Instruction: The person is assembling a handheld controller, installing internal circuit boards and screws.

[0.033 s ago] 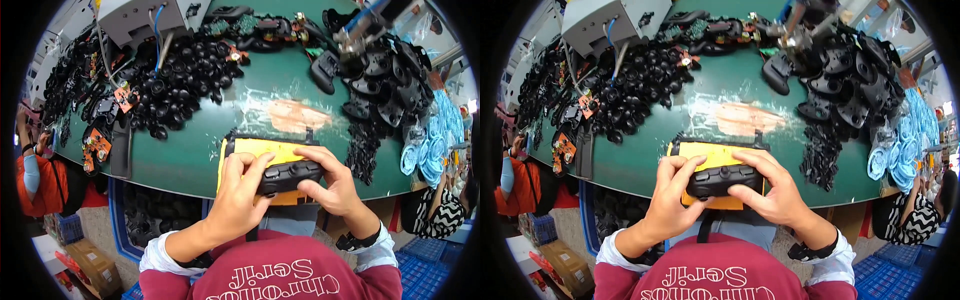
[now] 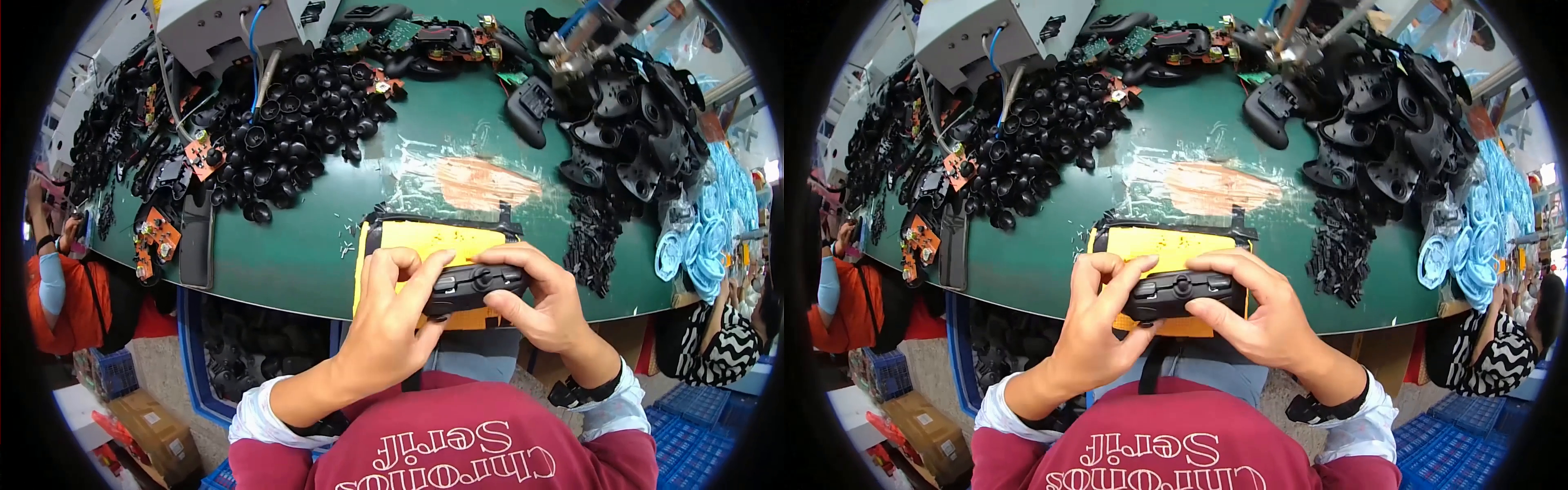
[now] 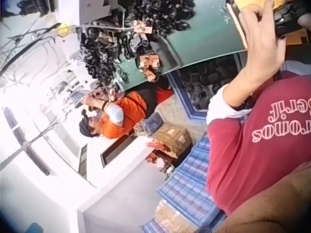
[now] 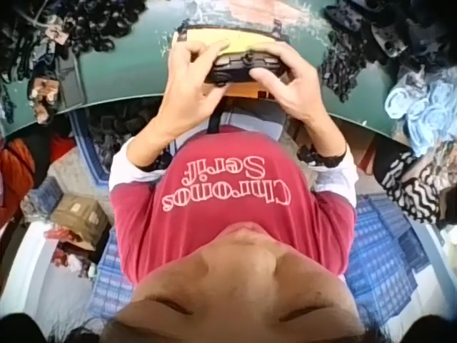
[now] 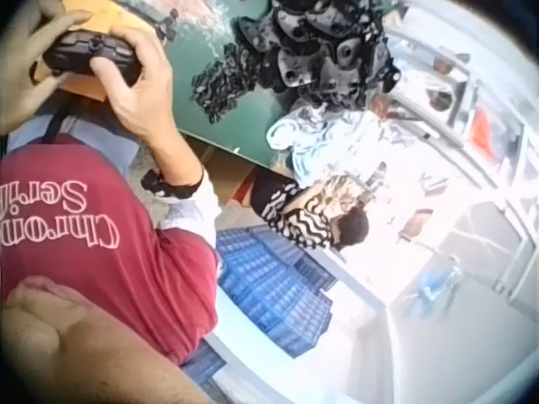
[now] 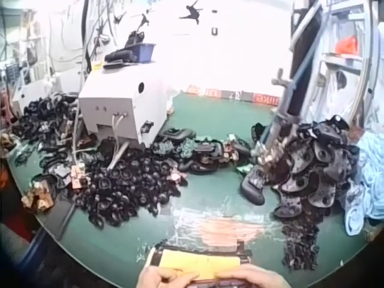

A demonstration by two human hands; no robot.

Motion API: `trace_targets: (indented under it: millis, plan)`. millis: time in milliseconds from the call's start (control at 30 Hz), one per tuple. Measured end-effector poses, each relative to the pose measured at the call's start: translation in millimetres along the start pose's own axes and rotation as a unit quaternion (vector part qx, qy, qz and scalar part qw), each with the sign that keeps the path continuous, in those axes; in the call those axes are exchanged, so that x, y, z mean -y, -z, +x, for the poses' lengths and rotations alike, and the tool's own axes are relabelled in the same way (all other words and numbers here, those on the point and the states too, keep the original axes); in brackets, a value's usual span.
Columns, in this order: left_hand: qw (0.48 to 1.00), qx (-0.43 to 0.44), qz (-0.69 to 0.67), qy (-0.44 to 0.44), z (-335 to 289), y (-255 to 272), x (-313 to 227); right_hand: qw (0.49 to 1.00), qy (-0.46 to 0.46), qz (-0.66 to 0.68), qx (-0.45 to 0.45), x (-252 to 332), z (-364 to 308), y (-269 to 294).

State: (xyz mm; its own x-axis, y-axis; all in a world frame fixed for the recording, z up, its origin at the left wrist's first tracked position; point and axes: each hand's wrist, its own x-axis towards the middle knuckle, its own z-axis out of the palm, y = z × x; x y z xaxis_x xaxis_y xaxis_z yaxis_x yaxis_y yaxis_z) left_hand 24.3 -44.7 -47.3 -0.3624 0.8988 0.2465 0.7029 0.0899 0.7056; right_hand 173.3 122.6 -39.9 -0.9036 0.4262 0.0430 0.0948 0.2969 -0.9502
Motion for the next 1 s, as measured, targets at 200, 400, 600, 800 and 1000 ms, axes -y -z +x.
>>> trace_targets:
  millis: [200, 400, 600, 800, 1000]
  plan:
    - [0.978, -0.033, -0.208, -0.002, -2, -9, -6, 0.983, 0.148, -0.091, -0.055, -2, -10, -13]
    - [0.981, -0.066, -0.182, -0.014, 2, -11, -9, 0.983, 0.133, -0.078, -0.097, 7, 0, -22]
    - [0.985, -0.09, -0.146, -0.027, -3, -14, -11, 0.973, 0.191, -0.083, -0.102, 1, -3, -29]
    - [0.981, -0.084, -0.17, -0.029, -2, -14, -14, 0.974, 0.207, -0.052, -0.081, -1, -4, -19]
    - [0.983, -0.09, -0.161, -0.017, -1, -13, -13, 0.98, 0.183, -0.023, -0.072, -3, 1, -21]
